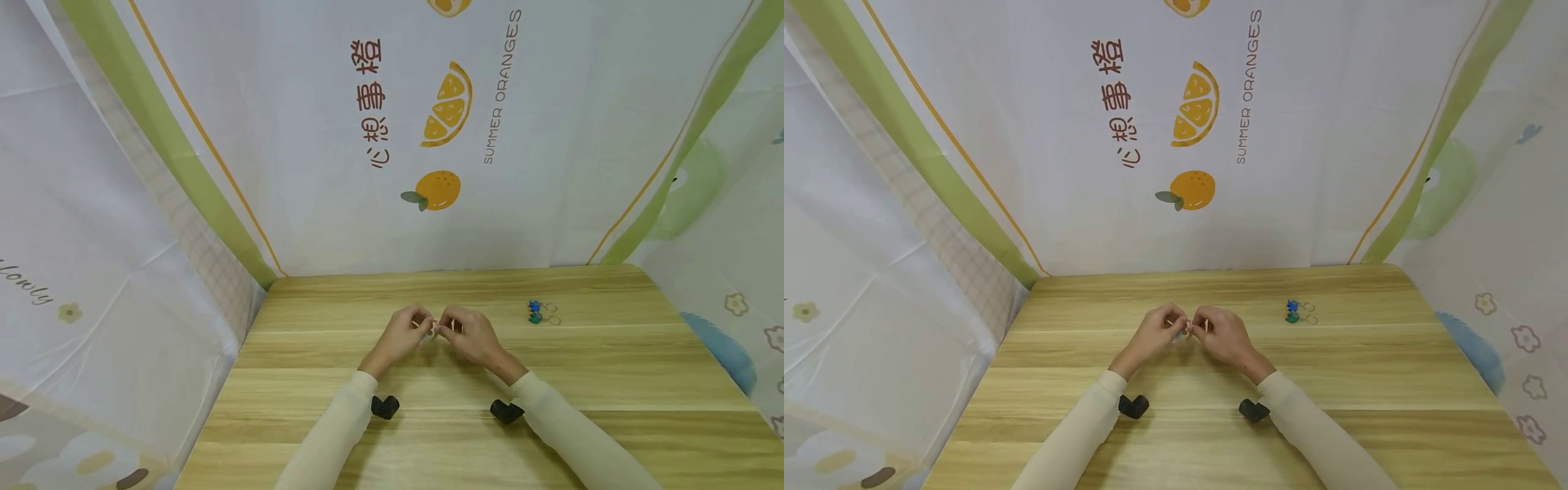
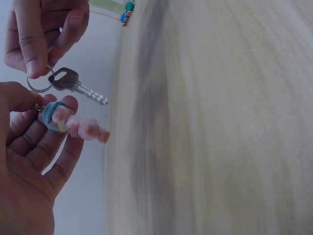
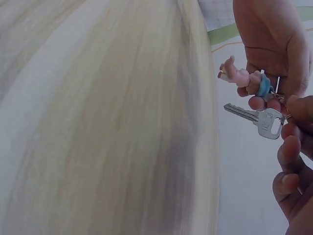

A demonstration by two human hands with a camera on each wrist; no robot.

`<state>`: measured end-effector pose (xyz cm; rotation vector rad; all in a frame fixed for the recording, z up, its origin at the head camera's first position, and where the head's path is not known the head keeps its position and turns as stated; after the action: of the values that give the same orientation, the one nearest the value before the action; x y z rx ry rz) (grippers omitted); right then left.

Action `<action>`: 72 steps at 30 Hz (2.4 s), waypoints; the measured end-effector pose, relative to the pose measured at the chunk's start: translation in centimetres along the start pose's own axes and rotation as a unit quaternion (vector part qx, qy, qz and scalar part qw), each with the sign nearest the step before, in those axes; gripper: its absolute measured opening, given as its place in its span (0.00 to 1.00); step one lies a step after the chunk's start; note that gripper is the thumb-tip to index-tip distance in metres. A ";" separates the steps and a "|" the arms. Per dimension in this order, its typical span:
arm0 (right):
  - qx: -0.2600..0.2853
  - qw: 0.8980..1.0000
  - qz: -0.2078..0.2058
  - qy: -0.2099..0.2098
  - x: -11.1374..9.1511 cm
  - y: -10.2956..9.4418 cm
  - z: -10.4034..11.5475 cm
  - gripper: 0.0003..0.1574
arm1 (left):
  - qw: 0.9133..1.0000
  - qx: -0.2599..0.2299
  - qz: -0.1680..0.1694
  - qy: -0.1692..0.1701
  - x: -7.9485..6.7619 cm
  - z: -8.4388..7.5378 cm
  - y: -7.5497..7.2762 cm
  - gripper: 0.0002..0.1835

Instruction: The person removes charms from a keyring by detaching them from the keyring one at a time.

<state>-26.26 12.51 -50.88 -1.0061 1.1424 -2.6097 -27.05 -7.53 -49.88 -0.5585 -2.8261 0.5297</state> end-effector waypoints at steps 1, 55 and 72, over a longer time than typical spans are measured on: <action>0.001 1.000 0.000 0.000 0.0 0.0 0.0 0.10 | 1.000 -0.001 0.001 0.001 0.0 0.0 0.0 0.12; 0.038 0.999 0.020 0.032 -0.1 0.4 -0.5 0.02 | 1.000 -0.002 -0.001 0.016 -0.2 0.5 -0.7 0.10; 0.056 0.994 0.044 0.079 0.5 0.0 0.1 0.03 | 1.000 -0.005 0.004 0.028 -0.2 -0.4 -0.5 0.10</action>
<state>-26.60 12.22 -50.56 -0.7223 1.0331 -2.6887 -26.93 -7.89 -49.41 -0.5764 -2.7756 0.4939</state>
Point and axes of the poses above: each hand's wrist, its own x-axis towards the middle knuckle, its own y-axis out of the palm, z = x × y, the point moved 1 cm from there along x, towards the middle knuckle, and after that the axes turned 7 degrees about -x, right-handed, at the moved point
